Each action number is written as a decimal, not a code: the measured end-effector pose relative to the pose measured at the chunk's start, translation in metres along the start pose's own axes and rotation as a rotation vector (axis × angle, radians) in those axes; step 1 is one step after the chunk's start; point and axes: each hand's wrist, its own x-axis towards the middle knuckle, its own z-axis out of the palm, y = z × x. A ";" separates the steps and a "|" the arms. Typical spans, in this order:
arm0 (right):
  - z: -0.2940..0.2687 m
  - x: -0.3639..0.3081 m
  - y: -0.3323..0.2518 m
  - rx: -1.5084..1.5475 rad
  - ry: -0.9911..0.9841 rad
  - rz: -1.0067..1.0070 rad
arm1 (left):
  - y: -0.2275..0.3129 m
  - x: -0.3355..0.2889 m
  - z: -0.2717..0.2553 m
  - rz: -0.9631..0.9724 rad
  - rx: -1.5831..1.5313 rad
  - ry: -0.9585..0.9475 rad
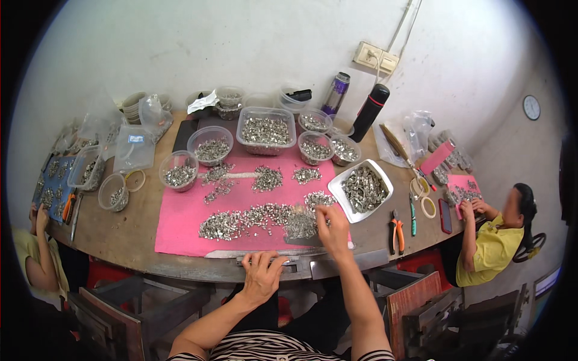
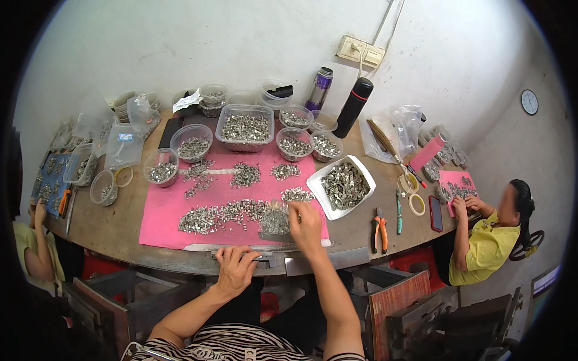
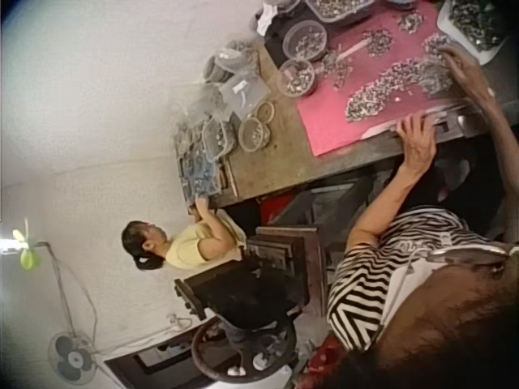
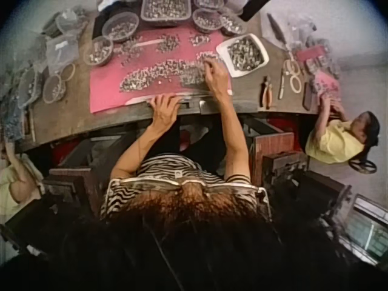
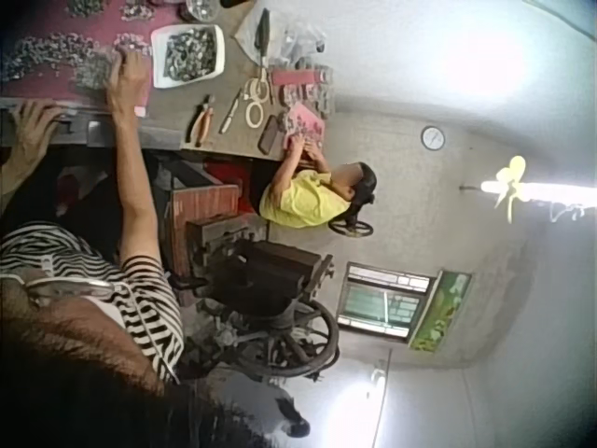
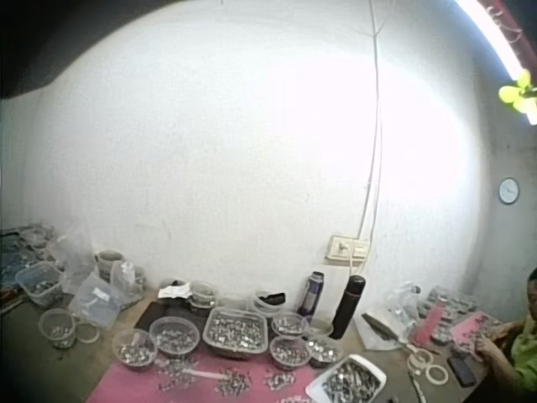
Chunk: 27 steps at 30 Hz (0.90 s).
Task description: The person sorts small metal parts from plastic containers by hand, then operates a manual press machine by pulling its handle to press the parts.
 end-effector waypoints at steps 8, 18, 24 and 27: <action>0.059 0.070 0.089 -0.143 -0.198 0.073 | -0.044 0.059 -0.037 0.060 -0.053 -0.116; 0.057 0.074 0.087 -0.188 -0.234 0.043 | -0.148 0.147 -0.007 -0.095 0.064 -0.075; 0.055 0.072 0.089 -0.074 -0.258 0.052 | -0.136 0.148 0.011 -0.097 0.330 -0.054; 0.054 0.073 0.085 -0.148 -0.274 0.004 | -0.137 0.144 0.019 -0.004 0.405 -0.022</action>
